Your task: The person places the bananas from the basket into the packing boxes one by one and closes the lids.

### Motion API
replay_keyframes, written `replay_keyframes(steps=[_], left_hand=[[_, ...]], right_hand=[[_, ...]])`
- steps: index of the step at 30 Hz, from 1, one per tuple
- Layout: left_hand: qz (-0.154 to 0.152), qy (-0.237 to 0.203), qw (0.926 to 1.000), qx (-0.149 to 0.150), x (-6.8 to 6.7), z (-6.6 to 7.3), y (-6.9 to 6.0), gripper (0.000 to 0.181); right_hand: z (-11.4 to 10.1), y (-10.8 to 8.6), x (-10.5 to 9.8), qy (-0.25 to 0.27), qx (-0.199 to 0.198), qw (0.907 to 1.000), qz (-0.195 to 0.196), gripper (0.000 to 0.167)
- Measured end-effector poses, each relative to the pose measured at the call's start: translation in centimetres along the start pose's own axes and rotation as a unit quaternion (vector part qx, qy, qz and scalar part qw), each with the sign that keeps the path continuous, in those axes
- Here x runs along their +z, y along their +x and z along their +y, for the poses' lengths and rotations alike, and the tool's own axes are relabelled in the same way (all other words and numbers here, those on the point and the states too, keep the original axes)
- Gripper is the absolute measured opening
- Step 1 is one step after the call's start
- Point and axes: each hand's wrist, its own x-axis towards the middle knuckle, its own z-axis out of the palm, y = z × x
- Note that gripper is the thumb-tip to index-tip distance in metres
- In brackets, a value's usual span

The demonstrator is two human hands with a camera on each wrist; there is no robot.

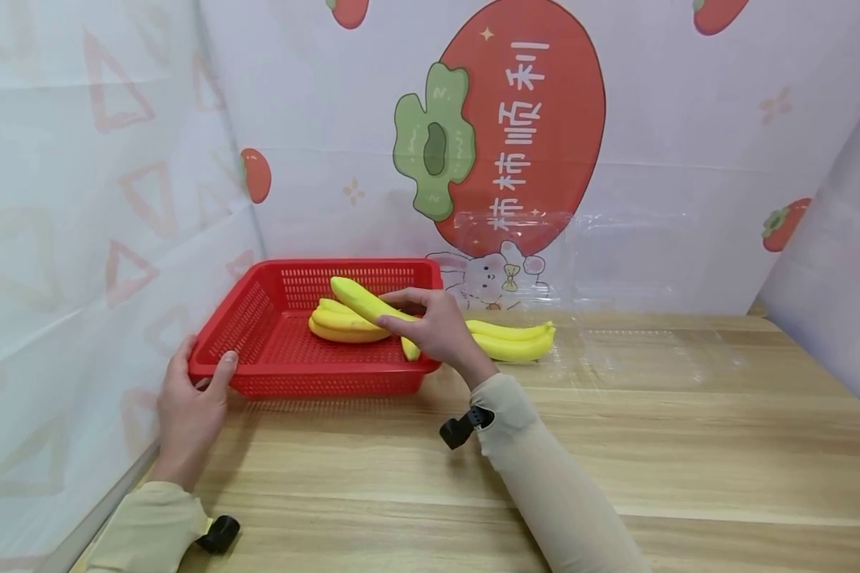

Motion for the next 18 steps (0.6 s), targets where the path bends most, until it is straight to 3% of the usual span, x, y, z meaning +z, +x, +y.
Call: replay_keyframes(steps=[11,18], left_hand=[[0.002,0.002,1.0,0.004,0.0,-0.3,0.2,0.081],[-0.005,-0.005,1.0,0.006,0.0,-0.3,0.3,0.082]], right_hand=[[0.5,-0.7,-0.9,0.008,0.001,0.9999,-0.012,0.039],[0.3,-0.9,-1.4,0.06,0.011,0.9976,-0.032,0.038]])
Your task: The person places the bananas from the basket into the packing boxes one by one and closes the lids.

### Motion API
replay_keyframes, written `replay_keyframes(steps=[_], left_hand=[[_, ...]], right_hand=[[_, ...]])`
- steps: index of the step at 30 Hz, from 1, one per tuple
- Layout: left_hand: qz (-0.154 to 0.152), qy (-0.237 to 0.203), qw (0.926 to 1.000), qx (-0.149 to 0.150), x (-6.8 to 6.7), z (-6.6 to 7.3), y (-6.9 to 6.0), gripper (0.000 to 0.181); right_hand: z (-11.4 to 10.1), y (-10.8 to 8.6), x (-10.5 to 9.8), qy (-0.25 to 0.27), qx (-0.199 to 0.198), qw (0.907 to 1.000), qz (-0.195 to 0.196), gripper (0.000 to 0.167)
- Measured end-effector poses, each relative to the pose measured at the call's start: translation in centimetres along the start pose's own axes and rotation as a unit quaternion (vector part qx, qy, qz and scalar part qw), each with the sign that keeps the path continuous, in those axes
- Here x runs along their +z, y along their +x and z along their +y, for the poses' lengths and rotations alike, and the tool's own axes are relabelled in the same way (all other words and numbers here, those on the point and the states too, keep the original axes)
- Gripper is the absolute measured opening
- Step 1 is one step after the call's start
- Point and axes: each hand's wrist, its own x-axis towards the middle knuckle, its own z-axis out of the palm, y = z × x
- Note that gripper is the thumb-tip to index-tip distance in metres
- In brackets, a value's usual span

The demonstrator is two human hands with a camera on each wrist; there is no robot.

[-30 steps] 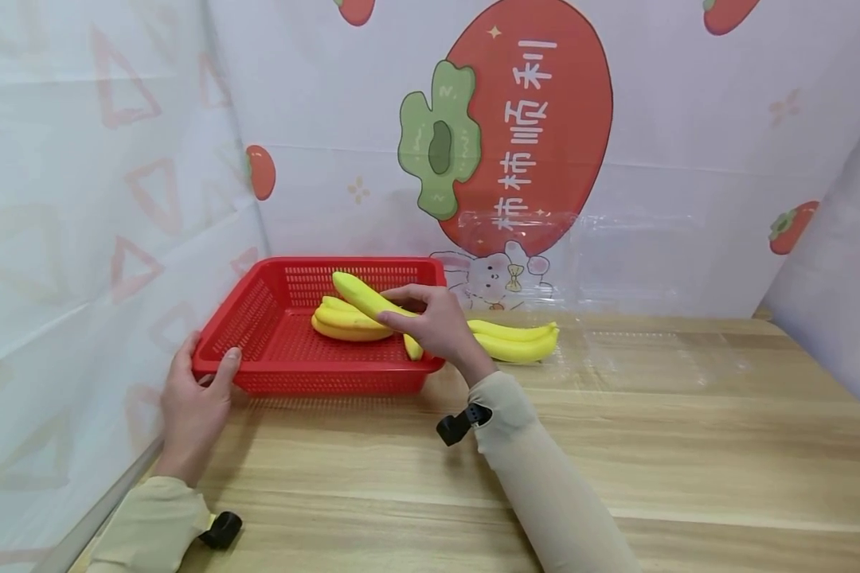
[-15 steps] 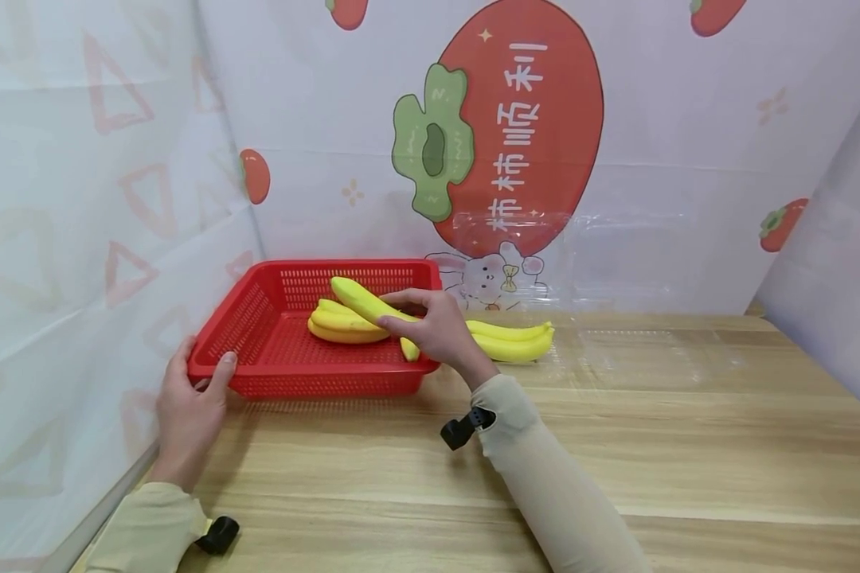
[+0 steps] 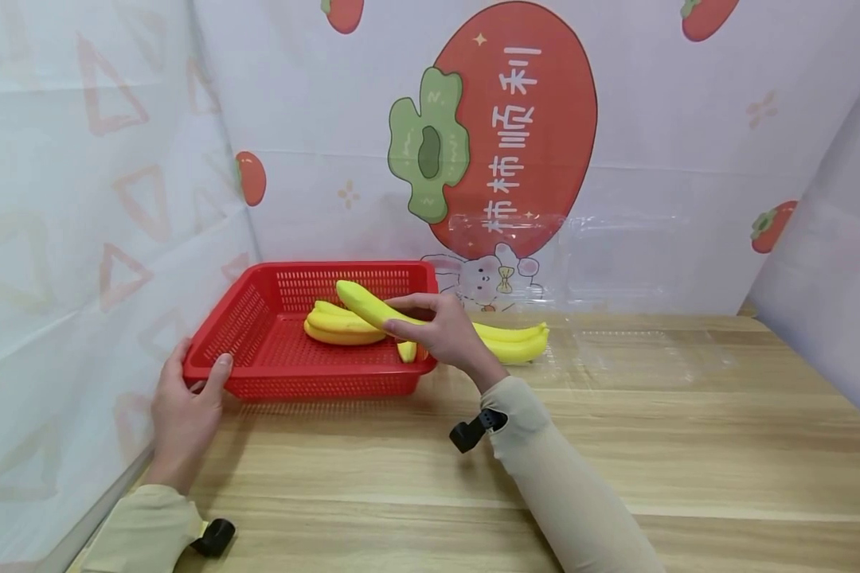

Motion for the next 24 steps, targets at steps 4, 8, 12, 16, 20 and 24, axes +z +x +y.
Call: replay_keyframes(steps=[4,8,12,16,20,24], left_hand=[[-0.002,-0.001,1.0,0.001,-0.1,-0.1,0.0,0.083],[0.0,-0.001,1.0,-0.003,-0.3,-0.1,-0.1,0.083],[-0.002,0.004,1.0,-0.001,-0.4,0.0,-0.1,0.084],[-0.003,0.007,1.0,0.0,-0.4,0.1,0.0,0.083],[-0.003,0.007,1.0,0.002,-0.2,0.2,0.0,0.082],[-0.003,0.006,1.0,0.0,-0.1,0.2,-0.1,0.082]], right_hand=[[-0.1,0.0,-0.1,0.006,0.006,1.0,-0.003,0.038],[-0.2,-0.2,-0.2,-0.009,0.011,0.9999,-0.006,0.039],[-0.4,-0.5,-0.7,-0.044,0.005,0.999,0.0,0.04],[-0.3,-1.0,-1.6,-0.062,-0.006,0.998,0.01,0.04],[-0.1,-1.5,-2.6,-0.068,-0.006,0.9976,0.014,0.04],[0.0,-1.9,-3.6,-0.084,-0.009,0.9962,0.021,0.04]])
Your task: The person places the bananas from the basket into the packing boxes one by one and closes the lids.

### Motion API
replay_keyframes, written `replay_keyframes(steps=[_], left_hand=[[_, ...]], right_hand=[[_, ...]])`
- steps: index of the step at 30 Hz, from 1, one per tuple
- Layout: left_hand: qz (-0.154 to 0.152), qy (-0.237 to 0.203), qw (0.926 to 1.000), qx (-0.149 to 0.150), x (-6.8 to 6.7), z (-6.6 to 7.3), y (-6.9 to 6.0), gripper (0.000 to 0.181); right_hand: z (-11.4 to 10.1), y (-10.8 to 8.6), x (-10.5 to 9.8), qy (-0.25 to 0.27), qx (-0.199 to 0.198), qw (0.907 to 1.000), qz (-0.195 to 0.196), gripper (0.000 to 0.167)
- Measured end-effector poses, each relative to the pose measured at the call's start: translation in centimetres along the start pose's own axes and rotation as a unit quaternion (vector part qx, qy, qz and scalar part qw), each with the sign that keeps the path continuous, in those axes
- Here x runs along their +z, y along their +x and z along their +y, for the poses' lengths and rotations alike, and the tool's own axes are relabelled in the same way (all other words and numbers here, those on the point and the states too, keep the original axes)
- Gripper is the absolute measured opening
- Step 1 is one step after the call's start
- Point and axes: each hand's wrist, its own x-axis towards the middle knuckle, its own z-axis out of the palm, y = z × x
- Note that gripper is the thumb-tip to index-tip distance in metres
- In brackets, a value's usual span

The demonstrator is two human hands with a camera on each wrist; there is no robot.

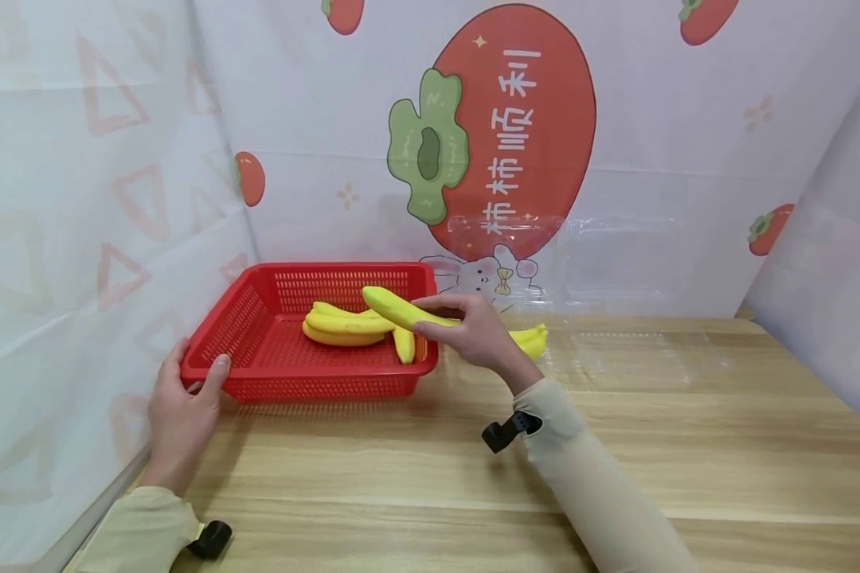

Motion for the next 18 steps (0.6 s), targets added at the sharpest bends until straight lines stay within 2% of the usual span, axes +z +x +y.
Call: replay_keyframes(steps=[8,18], left_hand=[[-0.003,-0.002,1.0,-0.002,0.0,-0.1,0.2,0.082],[-0.004,-0.008,0.9999,-0.006,0.0,-0.2,0.2,0.083]], right_hand=[[0.5,-0.8,-2.3,-0.024,0.002,0.9993,0.028,0.038],[1.4,-1.6,-4.8,-0.027,0.017,0.999,0.032,0.04]])
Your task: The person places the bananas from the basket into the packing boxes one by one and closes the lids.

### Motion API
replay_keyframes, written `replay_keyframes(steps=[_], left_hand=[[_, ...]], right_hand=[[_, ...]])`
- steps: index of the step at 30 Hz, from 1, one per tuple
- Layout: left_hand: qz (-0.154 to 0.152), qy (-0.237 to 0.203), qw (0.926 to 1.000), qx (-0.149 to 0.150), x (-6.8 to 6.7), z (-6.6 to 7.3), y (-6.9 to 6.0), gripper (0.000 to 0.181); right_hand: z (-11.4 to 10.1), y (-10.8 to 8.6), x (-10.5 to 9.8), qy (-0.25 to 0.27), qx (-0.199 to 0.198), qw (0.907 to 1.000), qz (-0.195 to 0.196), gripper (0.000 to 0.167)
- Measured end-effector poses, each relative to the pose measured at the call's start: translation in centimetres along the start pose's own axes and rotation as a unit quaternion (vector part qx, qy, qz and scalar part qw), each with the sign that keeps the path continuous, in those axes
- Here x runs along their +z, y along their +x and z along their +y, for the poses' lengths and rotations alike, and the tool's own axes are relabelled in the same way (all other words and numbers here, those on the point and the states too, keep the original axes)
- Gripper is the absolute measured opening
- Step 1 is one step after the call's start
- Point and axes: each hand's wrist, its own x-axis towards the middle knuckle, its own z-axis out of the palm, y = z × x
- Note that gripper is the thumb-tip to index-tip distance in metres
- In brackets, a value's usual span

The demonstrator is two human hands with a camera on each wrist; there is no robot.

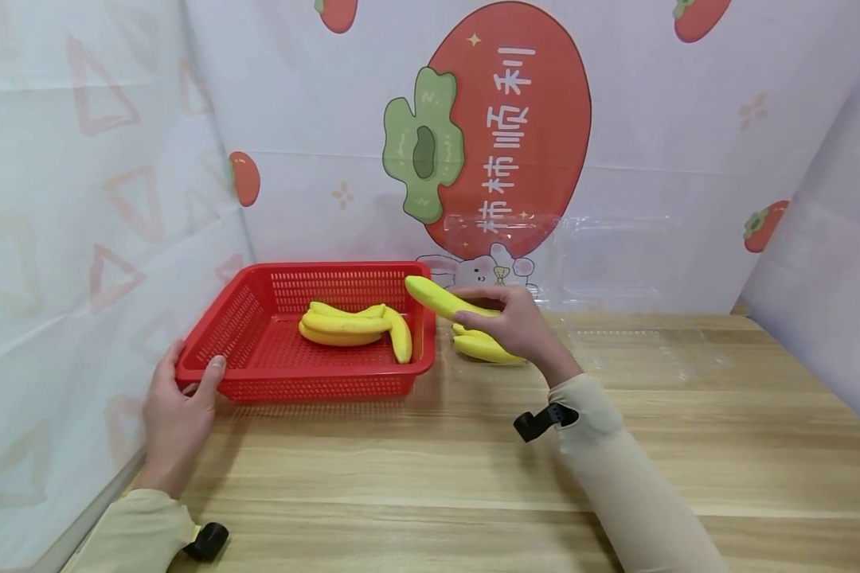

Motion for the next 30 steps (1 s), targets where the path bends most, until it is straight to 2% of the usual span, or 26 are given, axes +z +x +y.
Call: replay_keyframes(steps=[5,11,19,30], left_hand=[[0.001,0.004,1.0,-0.001,0.0,0.0,-0.1,0.083],[0.0,0.004,1.0,0.001,0.0,0.1,-0.1,0.083],[0.0,0.0,1.0,0.004,0.0,0.2,-0.1,0.082],[-0.005,-0.003,1.0,0.002,-0.1,0.3,-0.3,0.083]], right_hand=[[0.2,-0.1,-1.5,0.001,0.003,1.0,0.002,0.041],[0.6,-0.2,-3.4,0.002,0.026,0.9996,0.009,0.043],[1.0,-0.6,-5.6,-0.004,0.026,0.9995,0.018,0.042],[1.3,-0.8,-6.5,0.003,0.025,0.9992,0.03,0.04]])
